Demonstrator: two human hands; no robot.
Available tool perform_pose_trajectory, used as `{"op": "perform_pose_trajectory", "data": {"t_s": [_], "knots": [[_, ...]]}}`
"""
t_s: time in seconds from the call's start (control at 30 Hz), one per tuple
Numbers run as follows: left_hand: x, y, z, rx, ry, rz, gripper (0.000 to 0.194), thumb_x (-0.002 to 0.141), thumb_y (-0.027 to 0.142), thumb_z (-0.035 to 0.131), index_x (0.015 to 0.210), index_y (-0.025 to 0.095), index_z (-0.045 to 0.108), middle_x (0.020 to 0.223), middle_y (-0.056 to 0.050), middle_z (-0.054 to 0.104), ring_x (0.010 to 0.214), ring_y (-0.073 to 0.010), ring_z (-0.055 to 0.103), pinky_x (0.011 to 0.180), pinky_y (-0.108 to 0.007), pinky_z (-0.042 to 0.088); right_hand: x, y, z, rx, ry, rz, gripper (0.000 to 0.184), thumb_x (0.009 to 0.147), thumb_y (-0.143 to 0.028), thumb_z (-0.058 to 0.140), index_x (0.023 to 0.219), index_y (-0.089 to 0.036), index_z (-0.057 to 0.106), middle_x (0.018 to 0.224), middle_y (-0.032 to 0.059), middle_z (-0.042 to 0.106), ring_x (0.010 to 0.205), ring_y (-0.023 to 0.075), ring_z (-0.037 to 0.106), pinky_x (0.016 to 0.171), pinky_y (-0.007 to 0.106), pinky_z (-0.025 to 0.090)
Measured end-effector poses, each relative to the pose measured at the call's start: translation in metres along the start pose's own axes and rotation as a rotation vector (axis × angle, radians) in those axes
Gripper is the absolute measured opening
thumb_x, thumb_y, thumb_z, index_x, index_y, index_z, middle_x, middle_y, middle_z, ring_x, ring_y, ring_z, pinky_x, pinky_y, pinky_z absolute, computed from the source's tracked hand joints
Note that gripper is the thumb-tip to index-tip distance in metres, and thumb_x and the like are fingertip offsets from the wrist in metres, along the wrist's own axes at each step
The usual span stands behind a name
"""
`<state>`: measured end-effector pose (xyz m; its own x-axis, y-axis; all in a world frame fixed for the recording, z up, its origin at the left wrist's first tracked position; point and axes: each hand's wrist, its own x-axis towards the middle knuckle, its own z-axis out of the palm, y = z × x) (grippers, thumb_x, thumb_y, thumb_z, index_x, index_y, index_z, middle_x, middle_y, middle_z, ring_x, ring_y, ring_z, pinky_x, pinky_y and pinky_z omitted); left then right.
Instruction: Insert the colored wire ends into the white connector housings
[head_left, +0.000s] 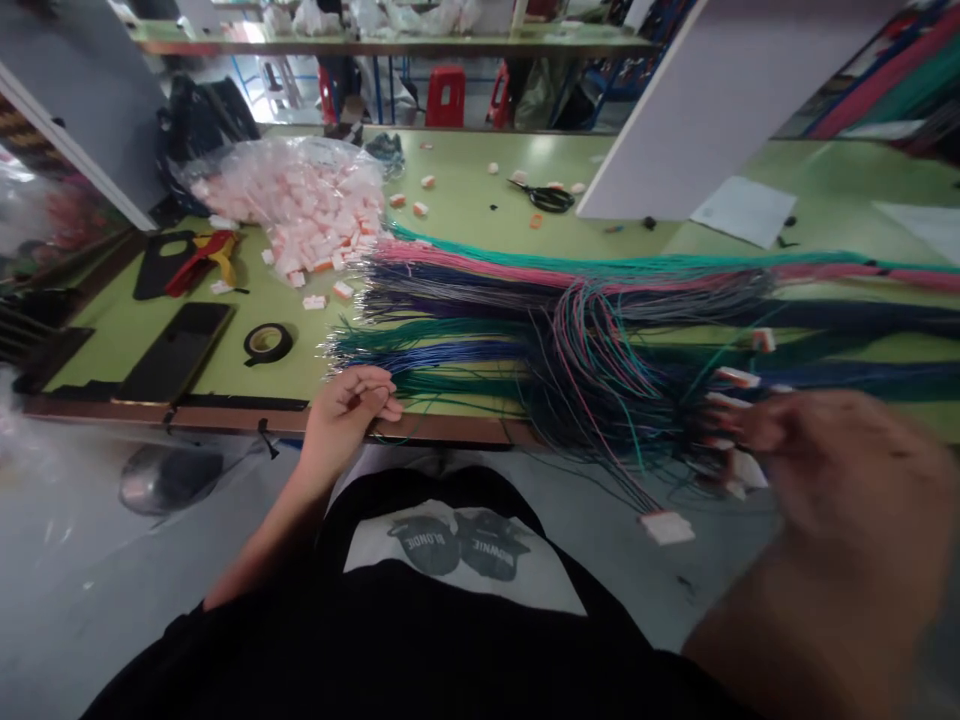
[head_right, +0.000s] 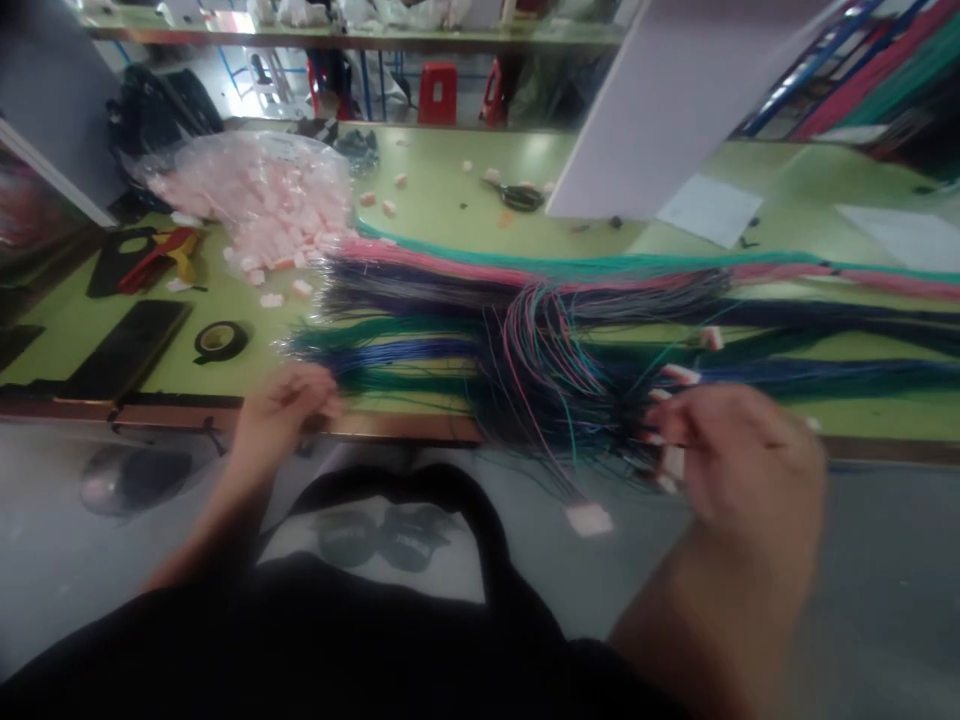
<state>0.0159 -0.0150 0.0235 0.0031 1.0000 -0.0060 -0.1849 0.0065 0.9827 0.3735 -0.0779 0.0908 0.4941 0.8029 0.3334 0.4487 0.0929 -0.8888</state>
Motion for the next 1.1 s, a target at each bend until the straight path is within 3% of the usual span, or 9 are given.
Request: {"op": "perform_pose_trajectory", "data": {"t_s": [0.1,0.17,0.37,0.53,0.67,0.8,0.9,0.97,1.1], "knots": [[-0.007,0.006,0.000,-0.053,-0.055,0.073,0.017,0.071,0.029,0.080,0.075,0.018,0.069,0.059,0.002,0.068,0.051,-0.0098,0.065,0.052,-0.019,0.057,-0.031,0.000,-0.020,-0.510,-0.466,0.126,0.037,0.066,-0.062,0.071,0.058,-0.027,0.065,0.059,0.0092,0.065,0.053,0.0236,0.060,0.053,0.040,0.043],[-0.011,0.011,0.001,-0.105,-0.085,0.100,0.013,0.073,0.028,0.080,0.076,0.019,0.071,0.059,0.002,0.069,0.051,-0.0094,0.065,0.050,-0.018,0.056,-0.050,0.007,-0.024,-0.670,-0.577,0.232,0.031,0.065,-0.056,0.073,0.069,-0.027,0.066,0.061,0.0094,0.068,0.051,0.0253,0.062,0.048,0.038,0.043],[-0.014,0.015,0.015,-0.255,-0.136,0.277,0.011,0.070,0.024,0.083,0.075,0.020,0.074,0.076,0.001,0.074,0.057,-0.0087,0.068,0.052,-0.017,0.057,-0.086,0.033,-0.004,-0.348,-0.368,0.353,0.036,0.072,-0.051,0.064,0.094,-0.023,0.063,0.069,0.0024,0.070,0.058,0.0193,0.065,0.059,0.035,0.052],[0.012,0.013,0.015,-0.317,0.052,0.431,0.018,0.069,0.012,0.082,0.075,0.026,0.073,0.093,0.009,0.076,0.093,-0.0096,0.072,0.089,-0.022,0.060,-0.081,0.022,-0.003,-0.193,-0.113,0.305,0.036,0.068,-0.050,0.070,0.089,-0.022,0.065,0.067,0.0006,0.067,0.055,0.0155,0.061,0.055,0.031,0.048],[0.048,0.030,-0.020,-0.500,0.122,0.304,0.028,0.076,-0.002,0.066,0.067,0.024,0.066,0.068,0.013,0.073,0.077,-0.0045,0.070,0.076,-0.016,0.062,-0.063,0.000,0.001,-0.145,0.053,0.151,0.026,0.072,-0.044,0.068,0.082,-0.021,0.067,0.061,-0.0010,0.065,0.049,0.0136,0.058,0.053,0.030,0.046],[0.063,0.050,-0.032,-0.591,0.066,0.295,0.039,0.084,-0.008,0.051,0.068,0.025,0.064,0.068,0.012,0.071,0.058,0.0051,0.058,0.046,0.006,0.041,-0.040,-0.025,0.015,-0.046,0.192,0.019,0.019,0.073,-0.039,0.068,0.076,-0.021,0.066,0.050,-0.0035,0.057,0.041,0.0115,0.051,0.041,0.026,0.039],[0.050,0.051,0.011,-0.391,-0.037,0.589,0.024,0.078,0.003,0.065,0.081,0.026,0.069,0.081,0.009,0.073,0.064,-0.0034,0.063,0.053,-0.011,0.053,-0.023,-0.041,0.025,0.041,0.152,-0.023,0.014,0.071,-0.034,0.068,0.069,-0.021,0.063,0.048,-0.0048,0.054,0.036,0.0100,0.047,0.033,0.024,0.032],[0.035,0.046,0.059,-0.095,-0.268,0.621,0.021,0.079,0.020,0.073,0.098,0.025,0.068,0.094,0.002,0.072,0.092,-0.0146,0.069,0.084,-0.029,0.057,-0.013,-0.049,0.032,0.097,0.041,-0.029,0.012,0.069,-0.031,0.068,0.067,-0.021,0.062,0.049,-0.0054,0.054,0.035,0.0087,0.046,0.032,0.023,0.032],[0.018,0.035,0.149,0.437,-0.775,0.629,0.083,0.060,0.034,0.086,0.134,0.021,0.051,0.146,-0.014,0.049,0.143,-0.0376,0.035,0.116,-0.054,0.029,0.002,-0.057,0.043,0.166,-0.177,0.033,0.020,0.065,-0.036,0.073,0.066,-0.021,0.060,0.049,-0.0062,0.054,0.033,0.0070,0.043,0.031,0.022,0.030]]}}
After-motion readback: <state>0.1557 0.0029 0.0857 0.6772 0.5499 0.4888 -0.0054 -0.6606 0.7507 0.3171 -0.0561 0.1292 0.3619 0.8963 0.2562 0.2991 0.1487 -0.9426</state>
